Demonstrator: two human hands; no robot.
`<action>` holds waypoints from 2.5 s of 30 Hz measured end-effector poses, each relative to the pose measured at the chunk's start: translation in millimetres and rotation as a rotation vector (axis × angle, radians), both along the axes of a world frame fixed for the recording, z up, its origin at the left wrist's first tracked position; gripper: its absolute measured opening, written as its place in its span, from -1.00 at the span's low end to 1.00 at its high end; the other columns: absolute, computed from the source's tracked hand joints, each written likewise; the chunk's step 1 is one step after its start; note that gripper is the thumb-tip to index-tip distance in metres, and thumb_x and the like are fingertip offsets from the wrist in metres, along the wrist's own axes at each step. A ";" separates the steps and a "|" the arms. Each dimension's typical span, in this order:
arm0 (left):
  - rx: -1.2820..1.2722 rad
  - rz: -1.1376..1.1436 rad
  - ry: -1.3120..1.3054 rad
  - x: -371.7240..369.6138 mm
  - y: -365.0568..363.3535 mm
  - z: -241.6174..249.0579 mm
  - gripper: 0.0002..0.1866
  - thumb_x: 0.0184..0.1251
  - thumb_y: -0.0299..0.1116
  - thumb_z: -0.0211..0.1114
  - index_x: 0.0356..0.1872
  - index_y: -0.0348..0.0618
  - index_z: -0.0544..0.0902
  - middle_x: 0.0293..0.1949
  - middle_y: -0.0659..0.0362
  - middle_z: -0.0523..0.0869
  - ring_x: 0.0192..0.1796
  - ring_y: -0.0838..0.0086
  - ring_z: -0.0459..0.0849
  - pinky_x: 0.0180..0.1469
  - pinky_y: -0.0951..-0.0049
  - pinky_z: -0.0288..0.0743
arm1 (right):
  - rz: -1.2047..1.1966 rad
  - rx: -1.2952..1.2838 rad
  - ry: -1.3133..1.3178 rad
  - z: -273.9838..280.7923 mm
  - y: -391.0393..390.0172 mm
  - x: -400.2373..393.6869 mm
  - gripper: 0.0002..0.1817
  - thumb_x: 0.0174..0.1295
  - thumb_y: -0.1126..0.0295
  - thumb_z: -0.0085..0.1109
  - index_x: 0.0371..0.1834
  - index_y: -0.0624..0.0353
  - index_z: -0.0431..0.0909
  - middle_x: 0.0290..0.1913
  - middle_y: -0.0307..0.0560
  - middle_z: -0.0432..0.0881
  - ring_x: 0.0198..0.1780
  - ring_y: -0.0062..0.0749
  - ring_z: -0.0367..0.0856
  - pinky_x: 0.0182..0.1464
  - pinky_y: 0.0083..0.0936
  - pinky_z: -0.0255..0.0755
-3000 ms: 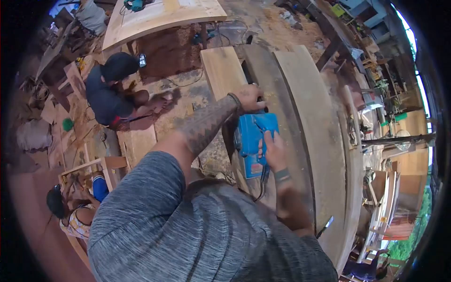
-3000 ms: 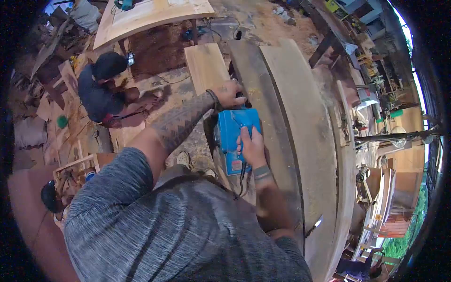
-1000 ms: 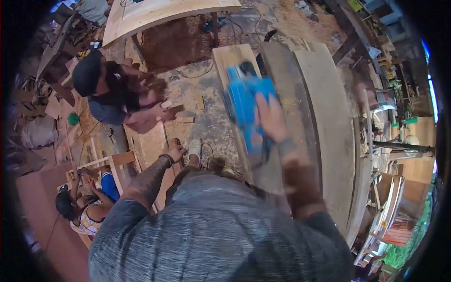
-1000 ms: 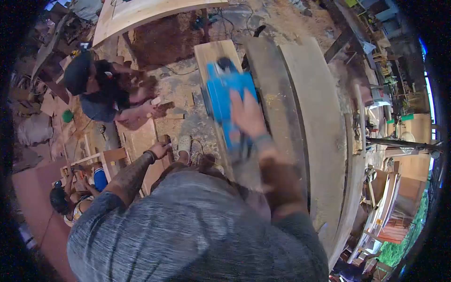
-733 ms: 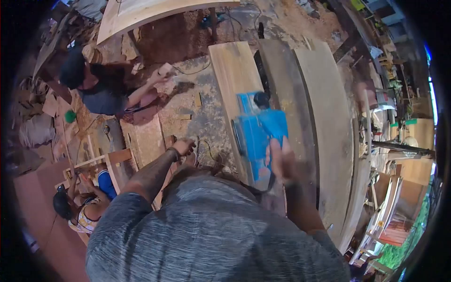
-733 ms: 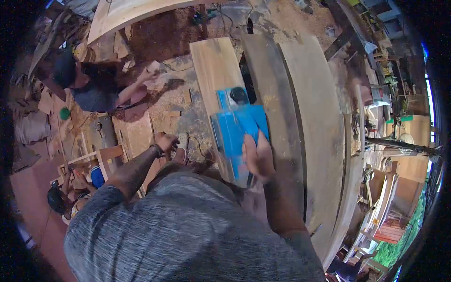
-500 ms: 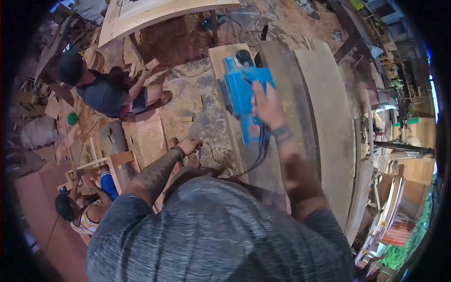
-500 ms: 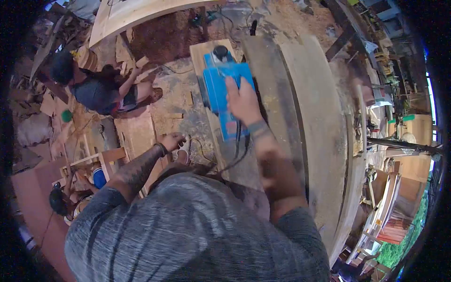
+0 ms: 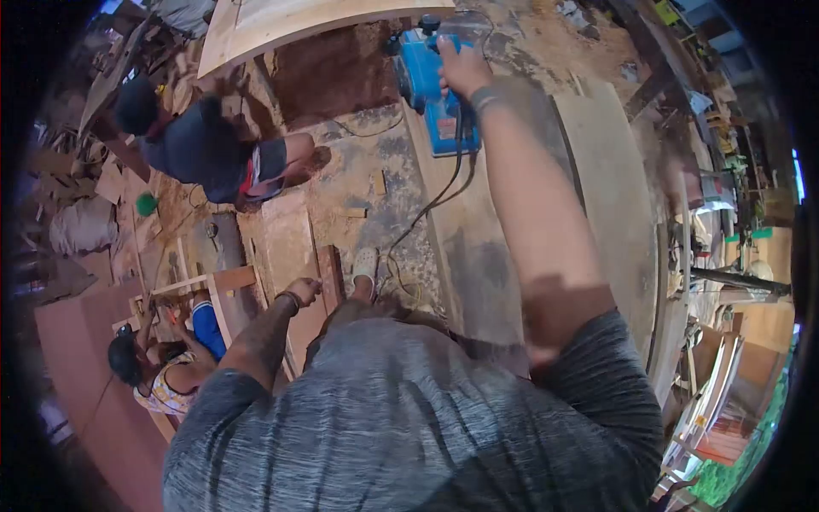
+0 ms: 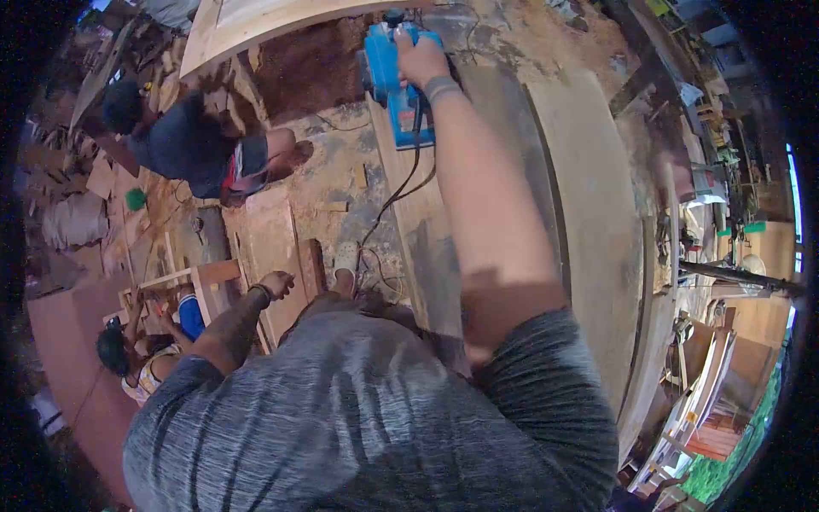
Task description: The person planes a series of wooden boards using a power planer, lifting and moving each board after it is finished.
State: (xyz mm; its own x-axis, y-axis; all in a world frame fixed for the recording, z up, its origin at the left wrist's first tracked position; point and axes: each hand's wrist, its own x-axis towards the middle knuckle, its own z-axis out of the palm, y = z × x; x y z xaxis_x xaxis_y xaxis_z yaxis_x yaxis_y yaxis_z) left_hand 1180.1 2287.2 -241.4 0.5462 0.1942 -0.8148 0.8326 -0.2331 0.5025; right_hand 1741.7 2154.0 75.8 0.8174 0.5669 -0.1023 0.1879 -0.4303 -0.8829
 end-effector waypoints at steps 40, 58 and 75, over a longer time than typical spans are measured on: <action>0.008 -0.078 -0.018 28.7 -26.6 -43.4 -0.41 0.70 0.14 0.11 -0.04 -0.29 0.75 -0.29 0.12 0.82 -0.36 0.46 0.74 -0.37 0.36 0.61 | -0.111 0.084 0.076 -0.5 -36.4 -18.1 -0.37 0.57 -0.12 0.12 -0.22 0.40 0.55 -0.48 0.02 0.67 -0.53 -0.29 0.72 -0.49 -0.28 0.62; -0.708 0.752 -0.422 299.8 -90.6 150.0 -0.51 0.69 0.11 0.10 0.16 -0.13 0.65 -0.05 0.14 0.73 -0.03 0.27 0.77 0.00 0.24 0.66 | -0.241 -0.041 0.281 -7.9 -340.2 -242.9 -0.66 0.67 0.11 0.07 0.10 0.20 0.56 -0.42 -0.27 0.54 -0.42 -0.61 0.54 -0.36 -0.50 0.48; -0.387 0.370 -0.079 209.3 -62.8 -15.7 -0.50 0.68 0.12 0.10 0.09 -0.13 0.72 -0.14 0.14 0.83 -0.17 0.21 0.81 -0.11 0.03 0.68 | -0.176 0.045 0.183 6.5 -189.7 -110.7 -0.48 0.60 -0.11 0.11 -0.09 0.23 0.54 -0.51 -0.18 0.58 -0.60 -0.48 0.59 -0.53 -0.41 0.50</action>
State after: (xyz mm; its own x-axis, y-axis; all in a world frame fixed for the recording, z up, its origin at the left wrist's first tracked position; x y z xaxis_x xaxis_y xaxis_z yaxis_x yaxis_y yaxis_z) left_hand 1389.4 2224.5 -257.1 0.5606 0.0785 -0.8243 0.7803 0.2832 0.5576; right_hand 1631.0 1964.4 82.3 0.8742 0.4245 -0.2358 -0.0516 -0.4017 -0.9143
